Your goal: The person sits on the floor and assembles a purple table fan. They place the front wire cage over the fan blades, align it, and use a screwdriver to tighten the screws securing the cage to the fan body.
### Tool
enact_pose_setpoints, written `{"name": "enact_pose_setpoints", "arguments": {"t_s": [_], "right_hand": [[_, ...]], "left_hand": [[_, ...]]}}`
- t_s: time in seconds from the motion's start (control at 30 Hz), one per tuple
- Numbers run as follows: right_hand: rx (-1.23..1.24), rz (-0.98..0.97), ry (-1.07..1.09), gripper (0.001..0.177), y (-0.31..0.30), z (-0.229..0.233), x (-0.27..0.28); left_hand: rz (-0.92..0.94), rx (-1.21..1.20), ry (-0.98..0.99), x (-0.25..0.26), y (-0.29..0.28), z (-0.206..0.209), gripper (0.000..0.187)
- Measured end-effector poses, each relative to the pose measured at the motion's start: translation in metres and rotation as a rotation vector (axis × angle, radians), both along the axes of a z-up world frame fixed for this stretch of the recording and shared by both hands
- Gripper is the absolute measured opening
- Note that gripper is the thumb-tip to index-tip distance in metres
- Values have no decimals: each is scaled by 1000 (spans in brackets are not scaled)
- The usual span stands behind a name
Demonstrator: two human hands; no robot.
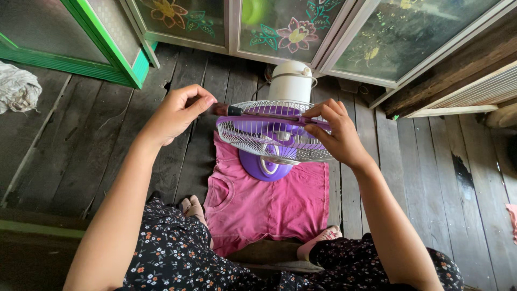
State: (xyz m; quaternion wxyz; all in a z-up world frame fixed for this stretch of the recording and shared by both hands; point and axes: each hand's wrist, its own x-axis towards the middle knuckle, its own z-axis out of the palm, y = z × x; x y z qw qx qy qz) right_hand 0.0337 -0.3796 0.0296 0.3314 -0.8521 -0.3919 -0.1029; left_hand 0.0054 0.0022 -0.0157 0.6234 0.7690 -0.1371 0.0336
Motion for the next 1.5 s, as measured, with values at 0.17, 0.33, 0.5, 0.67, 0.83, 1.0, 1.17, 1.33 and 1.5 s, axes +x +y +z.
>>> {"name": "enact_pose_setpoints", "arguments": {"t_s": [0.17,0.33,0.5,0.67,0.83,1.0,1.17,1.33,1.5], "right_hand": [[4,2,7,23,-1,-1,1],[2,3,-4,23,-1,-2,1],[-3,-23,11,24,-1,-3,0],[1,-22,5,23,1,-3,-1],[-6,-15,1,23,2,-2,0],[1,-11,-2,23,1,-2,-2],[0,-14,11,23,1,-2,-2],[-6,-8,6,24,0,-2,-2],[6,-23,16,23,1,-2,-2]], "left_hand": [[24,-13,55,-3,-2,5,20],[-3,-26,-4,-5,-3,11,19],[14,3,-85,-6,-4,11,20],[157,144,47,-3,-6,6,28],[127,146,28,-3,-5,3,23],[30,-5,-7,-2,-4,5,18],[57,32,-40,-3,-5,7,16],[67,59,-152,-5,-5,8,18],[106,54,111,-2,-3,5,21]]}}
